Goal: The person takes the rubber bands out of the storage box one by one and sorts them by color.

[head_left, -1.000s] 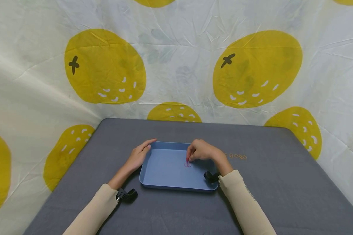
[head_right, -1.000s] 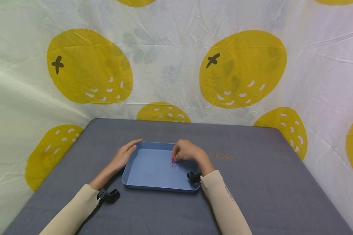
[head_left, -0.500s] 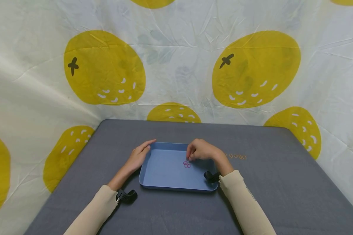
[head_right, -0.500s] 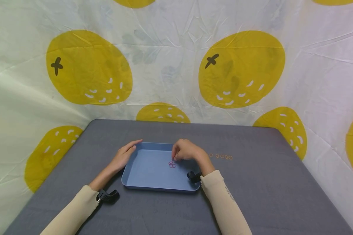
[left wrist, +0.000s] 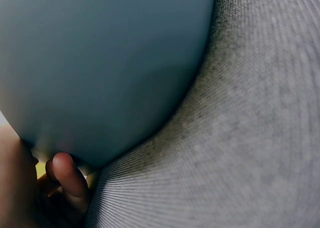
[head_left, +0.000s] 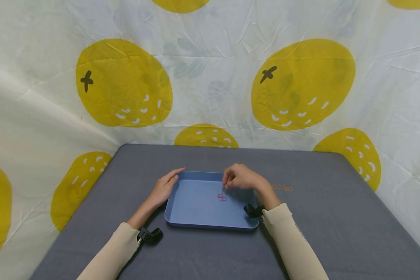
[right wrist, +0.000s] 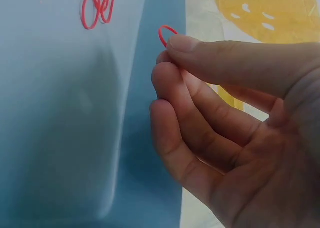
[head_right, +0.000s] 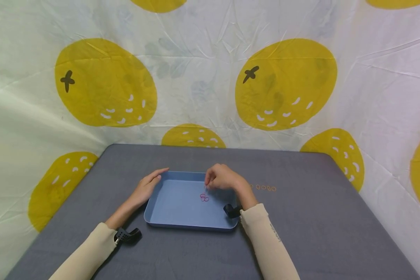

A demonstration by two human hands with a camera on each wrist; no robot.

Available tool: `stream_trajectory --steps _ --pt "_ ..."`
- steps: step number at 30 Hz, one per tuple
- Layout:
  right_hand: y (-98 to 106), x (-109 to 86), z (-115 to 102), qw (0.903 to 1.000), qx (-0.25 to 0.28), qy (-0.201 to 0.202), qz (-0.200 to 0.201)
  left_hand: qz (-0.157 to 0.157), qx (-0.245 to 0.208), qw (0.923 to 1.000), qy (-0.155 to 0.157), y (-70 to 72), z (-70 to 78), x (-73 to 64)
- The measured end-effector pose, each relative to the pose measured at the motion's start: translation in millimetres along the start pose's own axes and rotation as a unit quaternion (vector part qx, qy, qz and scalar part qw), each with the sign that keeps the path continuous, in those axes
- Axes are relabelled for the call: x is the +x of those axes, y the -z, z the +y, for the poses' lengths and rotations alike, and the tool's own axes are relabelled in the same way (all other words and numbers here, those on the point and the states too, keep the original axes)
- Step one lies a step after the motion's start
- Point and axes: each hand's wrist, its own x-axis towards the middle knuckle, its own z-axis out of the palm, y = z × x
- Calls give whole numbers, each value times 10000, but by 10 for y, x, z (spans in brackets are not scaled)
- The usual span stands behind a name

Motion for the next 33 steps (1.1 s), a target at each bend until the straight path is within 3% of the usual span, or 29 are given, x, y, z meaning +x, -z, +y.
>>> stream_trajectory --steps 33 --pt "175 -100 -81 9996 106 158 216 59 -6 10000 58 -11 8 -4"
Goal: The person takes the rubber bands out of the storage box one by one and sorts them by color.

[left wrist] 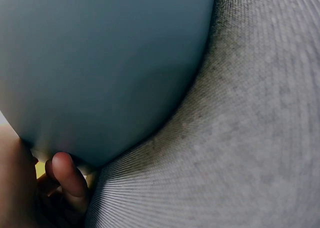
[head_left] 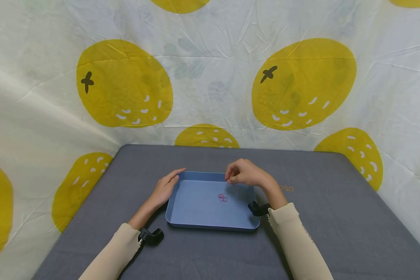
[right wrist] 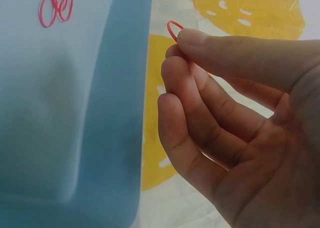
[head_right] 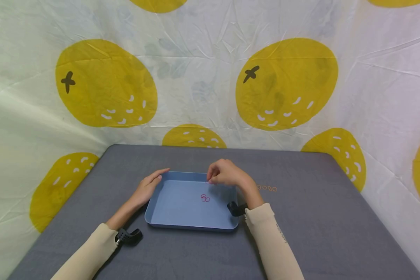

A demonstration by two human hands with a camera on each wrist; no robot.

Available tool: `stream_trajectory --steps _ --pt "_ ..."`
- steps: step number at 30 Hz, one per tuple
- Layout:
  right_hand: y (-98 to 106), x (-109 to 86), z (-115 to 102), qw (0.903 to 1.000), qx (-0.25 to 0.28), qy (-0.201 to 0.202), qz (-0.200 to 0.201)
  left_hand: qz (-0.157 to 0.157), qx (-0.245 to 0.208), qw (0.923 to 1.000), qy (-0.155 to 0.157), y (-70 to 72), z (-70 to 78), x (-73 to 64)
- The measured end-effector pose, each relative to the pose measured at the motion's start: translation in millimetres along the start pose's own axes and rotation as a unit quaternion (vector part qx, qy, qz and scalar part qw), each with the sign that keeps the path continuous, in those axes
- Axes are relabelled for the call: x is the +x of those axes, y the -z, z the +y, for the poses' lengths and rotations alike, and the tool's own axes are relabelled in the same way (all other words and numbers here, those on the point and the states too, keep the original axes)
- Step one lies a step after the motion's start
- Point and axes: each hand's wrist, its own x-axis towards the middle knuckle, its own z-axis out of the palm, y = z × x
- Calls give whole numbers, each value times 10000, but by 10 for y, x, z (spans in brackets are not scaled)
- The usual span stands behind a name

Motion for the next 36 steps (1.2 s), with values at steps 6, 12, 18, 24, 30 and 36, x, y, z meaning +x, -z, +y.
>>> stream_trajectory --steps 6,12,18,24,30,36 --pt "56 -58 -13 9999 -82 79 47 30 24 10000 -21 0 -4 -4" --pt "142 -164 -12 9997 -196 14 165 9 13 10000 -59 6 1 -19" --pt "230 -288 32 9990 -228 -207 325 6 -8 10000 -82 7 10 -17" --pt "304 -409 124 9985 -175 -343 394 -31 -43 10000 -49 4 11 -13" --pt "367 -515 231 9981 -132 -442 397 -22 17 10000 -71 3 1 -2" --pt "435 -624 306 9981 -143 -436 407 -8 15 10000 -89 3 -4 -4"
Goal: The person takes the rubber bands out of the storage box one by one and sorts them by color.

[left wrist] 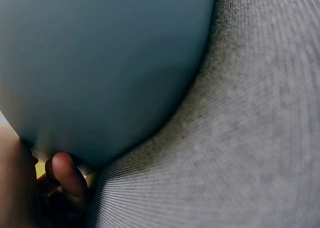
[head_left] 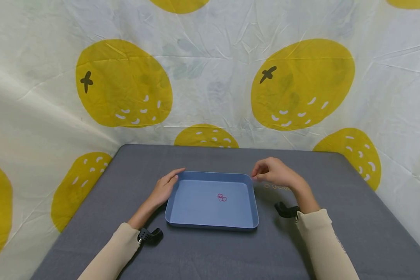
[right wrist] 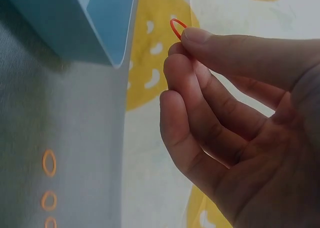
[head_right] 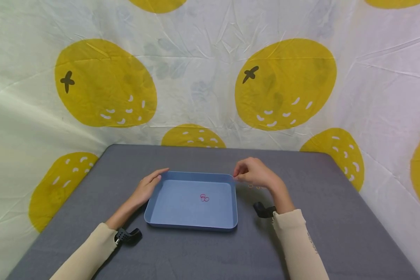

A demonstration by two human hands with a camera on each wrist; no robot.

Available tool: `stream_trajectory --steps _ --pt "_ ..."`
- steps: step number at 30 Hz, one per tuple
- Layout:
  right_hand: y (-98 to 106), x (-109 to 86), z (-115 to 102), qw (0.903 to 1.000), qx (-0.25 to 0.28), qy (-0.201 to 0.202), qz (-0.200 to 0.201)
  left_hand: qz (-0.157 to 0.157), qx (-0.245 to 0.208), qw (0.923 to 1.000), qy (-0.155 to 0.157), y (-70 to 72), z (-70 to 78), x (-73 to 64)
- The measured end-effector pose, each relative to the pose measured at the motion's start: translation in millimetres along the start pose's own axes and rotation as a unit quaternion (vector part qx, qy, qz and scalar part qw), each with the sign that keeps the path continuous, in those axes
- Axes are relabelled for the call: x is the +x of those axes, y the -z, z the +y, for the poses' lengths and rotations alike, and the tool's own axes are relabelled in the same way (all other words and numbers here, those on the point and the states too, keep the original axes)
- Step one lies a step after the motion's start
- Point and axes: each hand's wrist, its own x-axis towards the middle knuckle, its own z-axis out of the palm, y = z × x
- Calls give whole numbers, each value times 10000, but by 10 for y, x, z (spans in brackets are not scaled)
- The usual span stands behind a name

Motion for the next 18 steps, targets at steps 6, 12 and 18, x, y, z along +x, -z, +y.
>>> stream_trajectory --steps 6,12,18 --pt "80 -104 105 9999 -127 -50 53 -24 -45 10000 19 11 18 -4" --pt "110 -211 241 9994 -137 -309 10 -38 -81 9999 46 19 18 -3" --pt "93 -303 379 9995 -31 -302 -111 -92 -126 9999 -2 17 16 0"
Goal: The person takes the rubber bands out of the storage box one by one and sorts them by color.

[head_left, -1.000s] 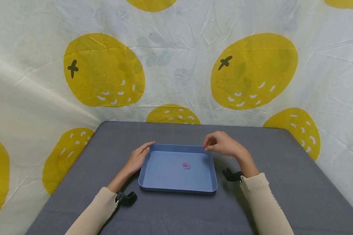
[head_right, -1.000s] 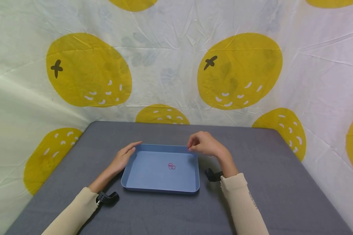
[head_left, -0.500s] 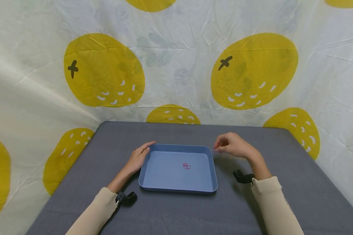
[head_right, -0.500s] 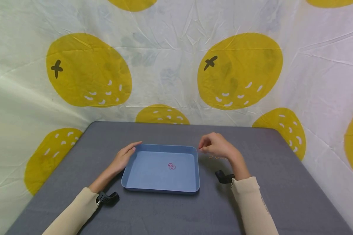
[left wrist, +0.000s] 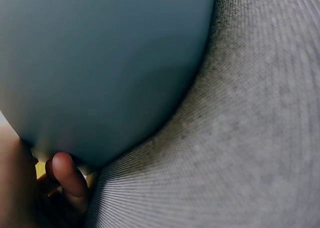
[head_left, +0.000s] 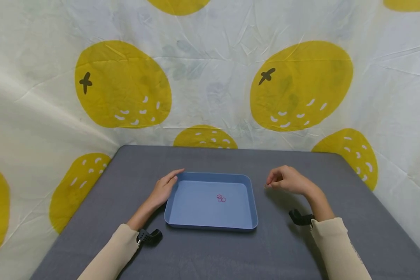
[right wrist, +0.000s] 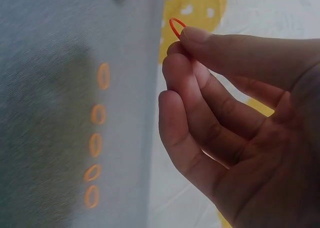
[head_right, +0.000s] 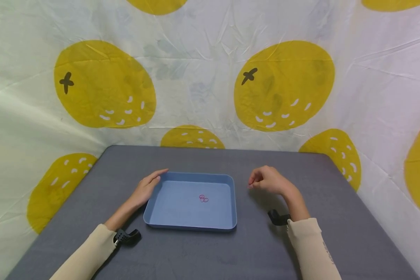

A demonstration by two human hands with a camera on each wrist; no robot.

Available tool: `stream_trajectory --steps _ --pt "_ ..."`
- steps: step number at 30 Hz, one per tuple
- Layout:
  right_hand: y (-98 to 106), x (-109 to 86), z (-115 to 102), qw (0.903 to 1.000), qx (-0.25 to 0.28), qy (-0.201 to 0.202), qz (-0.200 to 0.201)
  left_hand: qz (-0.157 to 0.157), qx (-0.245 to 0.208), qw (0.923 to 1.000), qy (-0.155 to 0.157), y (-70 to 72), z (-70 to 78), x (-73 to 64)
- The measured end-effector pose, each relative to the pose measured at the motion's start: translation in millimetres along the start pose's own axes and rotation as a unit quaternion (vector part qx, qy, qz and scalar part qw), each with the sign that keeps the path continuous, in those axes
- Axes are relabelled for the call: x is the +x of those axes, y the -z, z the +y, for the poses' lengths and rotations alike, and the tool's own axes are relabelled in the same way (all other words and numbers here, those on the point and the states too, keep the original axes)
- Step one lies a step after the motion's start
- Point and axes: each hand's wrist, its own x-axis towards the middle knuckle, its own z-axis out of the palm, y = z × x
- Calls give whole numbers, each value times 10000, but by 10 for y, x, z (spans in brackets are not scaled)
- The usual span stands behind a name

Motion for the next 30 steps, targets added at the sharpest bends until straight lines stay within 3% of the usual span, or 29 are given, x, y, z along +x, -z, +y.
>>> stream_trajectory --steps 7,17,30 --pt "-89 -12 170 9999 16 -75 -72 -9 51 10000 -8 -8 -40 -16" --pt "-159 14 233 9987 417 -139 -247 57 81 10000 0 -10 -15 3" --pt "-226 58 314 9987 389 -197 -280 58 99 9999 -41 -10 -22 7"
